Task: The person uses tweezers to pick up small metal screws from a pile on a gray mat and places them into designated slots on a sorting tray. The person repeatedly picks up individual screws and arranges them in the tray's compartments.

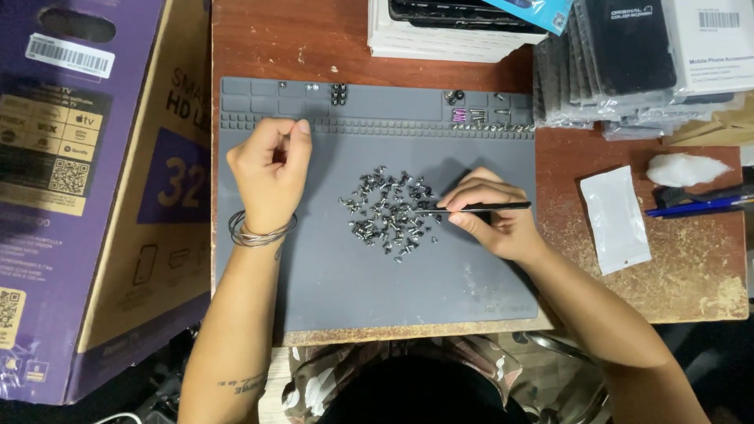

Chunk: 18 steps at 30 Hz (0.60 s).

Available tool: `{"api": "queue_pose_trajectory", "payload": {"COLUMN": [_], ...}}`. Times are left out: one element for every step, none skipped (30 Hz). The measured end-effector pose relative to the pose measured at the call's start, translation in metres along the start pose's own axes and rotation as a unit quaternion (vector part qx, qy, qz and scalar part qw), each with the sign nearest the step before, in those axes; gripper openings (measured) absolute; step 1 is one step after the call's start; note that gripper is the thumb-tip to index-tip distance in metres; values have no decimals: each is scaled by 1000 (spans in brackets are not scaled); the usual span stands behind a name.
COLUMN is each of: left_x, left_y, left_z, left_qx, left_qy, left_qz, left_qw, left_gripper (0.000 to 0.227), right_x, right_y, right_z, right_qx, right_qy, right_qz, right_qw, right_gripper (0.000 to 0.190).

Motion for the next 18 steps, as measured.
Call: {"api": "queue_pose_trajectory", "payload": {"left_x": [1, 1, 1, 1, 1, 1, 0, 1, 2, 3, 2, 1, 0, 1, 1, 1, 0, 0], "left_y": [0, 0, 0, 0, 0, 0, 0, 0, 0, 0, 0, 0, 0, 0, 0, 0, 0, 1], "left_z": [0, 0, 1, 1, 1, 1, 2, 2, 2, 3, 3, 4, 3, 3, 4, 4, 4, 4], "left_qx": [2, 1, 3, 5, 4, 7, 10, 9, 12, 16, 15, 17, 19, 19, 20, 22, 21, 24], "left_qy": [0, 0, 1, 2, 2, 5, 8, 8, 7, 6, 5, 5, 6, 7, 7, 7, 7, 6], "left_qz": [-1, -2, -1, 0, -1, 0, 0, 0, -3, -6, -6, -7, -9, -9, -9, -8, -8, -9], "left_qw": [1000, 1000, 1000, 1000, 1000, 1000, 1000, 1000, 1000, 1000, 1000, 1000, 1000, 1000, 1000, 1000, 1000, 1000], "left_gripper": [18, 18, 18, 17, 17, 17, 17, 17, 17, 17, 17, 17, 16, 16, 17, 17, 17, 17], "right_x": [1, 1, 0, 0, 0, -1, -2, -2, -2, -2, -1, -1, 0, 0, 0, 0, 0, 0], "right_y": [0, 0, 0, 0, 0, -1, -1, -1, 0, 0, 0, 1, 1, 1, 0, 0, 0, 0], "right_z": [1, 1, 1, 1, 1, 1, 1, 1, 0, 0, 0, 0, 0, 0, -1, -1, -1, -1], "right_qx": [0, 2, -1, -3, -2, -3, -5, -4, -8, -11, -11, -14, -16, -15, -16, -16, -16, -18], "right_qy": [-3, -2, -7, -12, -12, -13, -15, -15, -11, -8, -8, -7, -5, -5, -6, -7, -7, -5], "right_qz": [1, 1, 3, 6, 5, 9, 13, 13, 14, 15, 15, 16, 18, 18, 19, 19, 19, 19], "right_qw": [1000, 1000, 1000, 1000, 1000, 1000, 1000, 1000, 1000, 1000, 1000, 1000, 1000, 1000, 1000, 1000, 1000, 1000], "right_gripper": [5, 5, 5, 5, 5, 5, 5, 5, 5, 5, 5, 5, 5, 5, 5, 5, 5, 5]}}
Point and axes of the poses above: each hand's wrist, its own y-axis towards the middle knuckle, its own z-axis out of the palm, x = y × z, the point moved 10 cm from there along y, towards the middle knuckle, and after that the axes turned 5 degrees about -z, right-handed, at the moved point
